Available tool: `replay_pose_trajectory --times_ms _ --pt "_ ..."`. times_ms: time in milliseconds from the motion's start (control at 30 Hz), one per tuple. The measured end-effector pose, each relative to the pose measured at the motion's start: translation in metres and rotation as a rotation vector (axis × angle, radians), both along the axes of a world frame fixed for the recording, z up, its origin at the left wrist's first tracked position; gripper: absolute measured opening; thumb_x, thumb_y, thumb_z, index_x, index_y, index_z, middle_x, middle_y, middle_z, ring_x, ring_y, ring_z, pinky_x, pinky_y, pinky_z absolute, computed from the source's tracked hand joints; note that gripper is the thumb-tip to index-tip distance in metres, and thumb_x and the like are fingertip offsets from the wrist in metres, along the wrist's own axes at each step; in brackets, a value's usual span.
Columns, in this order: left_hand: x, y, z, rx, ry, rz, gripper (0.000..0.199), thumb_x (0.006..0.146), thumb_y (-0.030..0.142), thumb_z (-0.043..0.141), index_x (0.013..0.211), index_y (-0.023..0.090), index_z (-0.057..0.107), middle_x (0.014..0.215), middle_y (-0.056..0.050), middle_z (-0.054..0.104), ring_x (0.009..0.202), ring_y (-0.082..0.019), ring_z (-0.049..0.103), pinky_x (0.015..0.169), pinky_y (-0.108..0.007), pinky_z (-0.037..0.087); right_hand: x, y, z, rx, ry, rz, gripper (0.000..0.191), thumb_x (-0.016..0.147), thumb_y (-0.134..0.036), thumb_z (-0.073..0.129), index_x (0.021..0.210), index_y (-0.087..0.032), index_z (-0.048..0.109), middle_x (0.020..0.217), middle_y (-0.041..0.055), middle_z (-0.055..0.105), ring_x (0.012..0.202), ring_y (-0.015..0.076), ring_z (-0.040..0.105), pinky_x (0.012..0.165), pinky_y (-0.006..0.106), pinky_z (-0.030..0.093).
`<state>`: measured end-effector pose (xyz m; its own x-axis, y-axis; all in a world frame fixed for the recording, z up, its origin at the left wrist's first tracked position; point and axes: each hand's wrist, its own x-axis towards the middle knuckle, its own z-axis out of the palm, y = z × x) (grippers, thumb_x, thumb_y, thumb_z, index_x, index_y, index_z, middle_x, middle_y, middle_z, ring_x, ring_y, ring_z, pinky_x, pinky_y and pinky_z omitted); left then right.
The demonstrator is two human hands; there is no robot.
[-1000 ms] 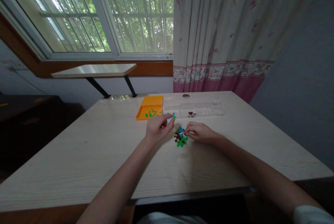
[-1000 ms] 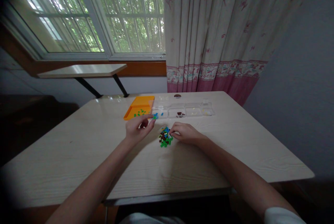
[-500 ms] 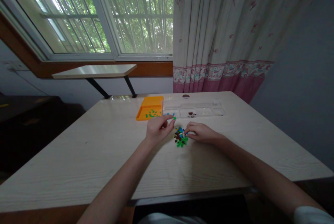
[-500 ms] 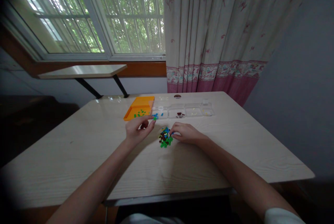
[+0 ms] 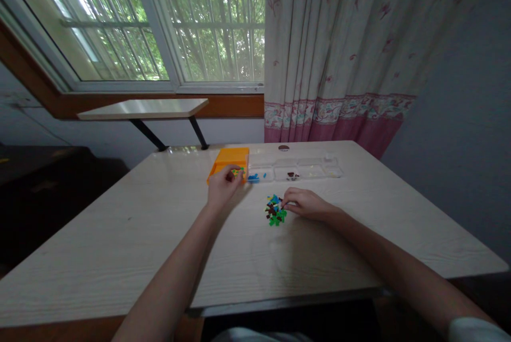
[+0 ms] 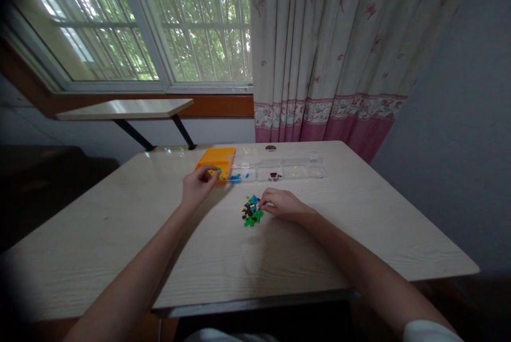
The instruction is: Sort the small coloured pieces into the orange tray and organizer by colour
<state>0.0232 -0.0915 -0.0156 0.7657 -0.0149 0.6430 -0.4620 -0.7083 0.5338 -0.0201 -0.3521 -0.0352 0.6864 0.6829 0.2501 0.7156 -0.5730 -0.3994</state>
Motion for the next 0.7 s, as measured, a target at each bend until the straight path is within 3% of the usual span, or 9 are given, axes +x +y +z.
replay_pose_trajectory --times_ms 167,400,567,700 --pt "0.025 0.034 -0.019 0.023 0.126 0.245 0.021 0.074 0.036 0.051 0.08 0.019 0.061 0.053 0.001 0.052 0.047 -0.01 0.048 0.046 -0.021 0.031 -0.001 0.002 -0.001 0.028 -0.003 -0.024 0.015 0.084 -0.024 0.046 0.09 -0.02 0.059 0.095 0.0037 0.054 0.086 0.0127 0.054 0.078 0.024 0.042" --pt "0.028 0.041 -0.02 0.08 0.169 0.223 0.028 0.075 0.035 0.048 0.092 0.018 0.061 0.056 0.0 0.054 0.051 -0.012 0.049 0.049 -0.022 0.033 -0.001 0.002 0.002 0.092 0.007 -0.082 0.015 0.083 -0.022 0.046 0.091 -0.018 0.058 0.09 0.0045 0.061 0.083 0.014 0.056 0.075 0.026 0.042" --pt "0.013 0.013 -0.015 0.068 0.167 0.056 0.023 0.077 0.032 0.045 0.086 0.019 0.062 0.052 0.002 0.05 0.047 -0.01 0.046 0.046 -0.02 0.03 -0.003 0.007 0.003 0.254 0.107 -0.23 0.015 0.077 -0.025 0.05 0.08 -0.015 0.061 0.06 0.0002 0.06 0.053 0.0094 0.053 0.052 0.019 0.042" --pt "-0.011 -0.024 -0.016 0.179 0.225 -0.246 0.023 0.077 0.03 0.046 0.086 0.017 0.062 0.05 0.003 0.05 0.045 -0.008 0.044 0.045 -0.018 0.029 -0.003 0.012 0.003 0.443 0.183 -0.271 0.015 0.075 -0.026 0.051 0.075 -0.014 0.06 0.066 0.0028 0.064 0.058 0.0104 0.057 0.056 0.02 0.046"
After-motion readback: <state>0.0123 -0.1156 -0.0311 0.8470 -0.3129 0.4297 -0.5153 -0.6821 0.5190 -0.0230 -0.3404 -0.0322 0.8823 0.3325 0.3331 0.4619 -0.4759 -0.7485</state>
